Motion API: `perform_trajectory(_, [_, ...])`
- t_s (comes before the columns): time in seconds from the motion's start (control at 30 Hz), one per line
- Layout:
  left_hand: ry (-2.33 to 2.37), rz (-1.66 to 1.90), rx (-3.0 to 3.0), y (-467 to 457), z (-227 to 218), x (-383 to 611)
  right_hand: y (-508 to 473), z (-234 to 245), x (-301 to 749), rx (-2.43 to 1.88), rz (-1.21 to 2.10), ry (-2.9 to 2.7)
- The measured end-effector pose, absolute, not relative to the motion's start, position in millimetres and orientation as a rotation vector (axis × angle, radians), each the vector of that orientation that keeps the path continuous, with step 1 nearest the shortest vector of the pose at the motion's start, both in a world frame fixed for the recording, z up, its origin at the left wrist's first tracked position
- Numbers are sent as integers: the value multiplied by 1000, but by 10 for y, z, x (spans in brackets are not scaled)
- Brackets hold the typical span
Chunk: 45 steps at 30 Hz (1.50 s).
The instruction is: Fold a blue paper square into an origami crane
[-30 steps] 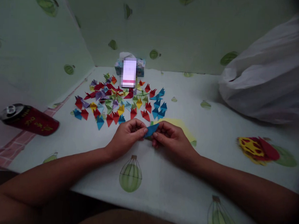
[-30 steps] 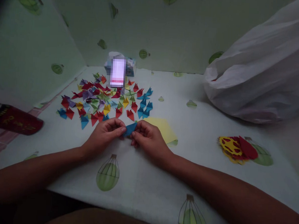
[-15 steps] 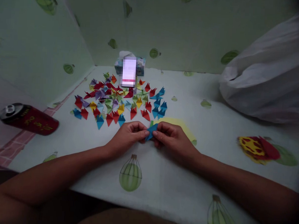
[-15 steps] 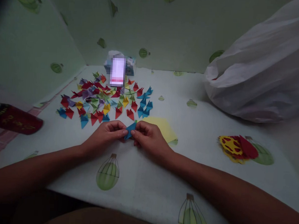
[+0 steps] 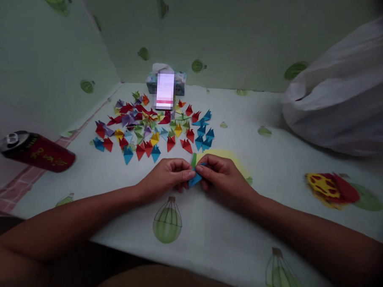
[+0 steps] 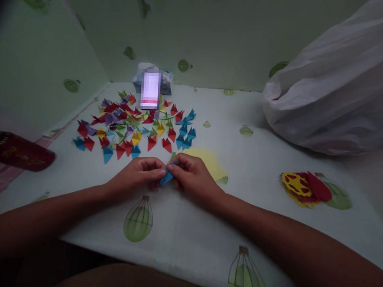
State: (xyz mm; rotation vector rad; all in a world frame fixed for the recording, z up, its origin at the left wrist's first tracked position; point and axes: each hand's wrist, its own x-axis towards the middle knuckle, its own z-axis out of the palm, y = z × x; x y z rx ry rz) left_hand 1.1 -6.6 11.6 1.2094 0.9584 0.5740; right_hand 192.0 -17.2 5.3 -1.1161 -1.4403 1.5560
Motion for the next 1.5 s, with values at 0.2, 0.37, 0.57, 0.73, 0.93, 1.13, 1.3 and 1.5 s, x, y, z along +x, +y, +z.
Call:
perform_trajectory(0.2, [974,488,1175,-92,135,29,-199,77,1921,-1107,1507,-1400])
perform_trajectory(0.37, [951,506,1172,-110,143,55,-179,81,1926,-1124,1475,-1443])
perform_trajectory(0.57, [951,605,1260,-120,123,43,-171,71,1918,-1118,1513,-1485])
perform_trajectory(0.73, [942,588,1283,-141,136,51,-165,108,1942,-1127,1405,-1528])
perform_trajectory(0.93, [990,688,1275,-137,120,57,-100,66,1942,-1069,1551,-1323])
perform_trajectory(1.13, [977,768,1297,-115,111,52,-134,64,1928,-1077,1540,-1429])
perform_trajectory(1.3, [984,821,1316,-100,70,43,-153,75,1924,-1108,1427,-1547])
perform_trajectory(1.5, [1048,914,1479,-116,12,41,-166,58,1912,-1085,1373,-1481])
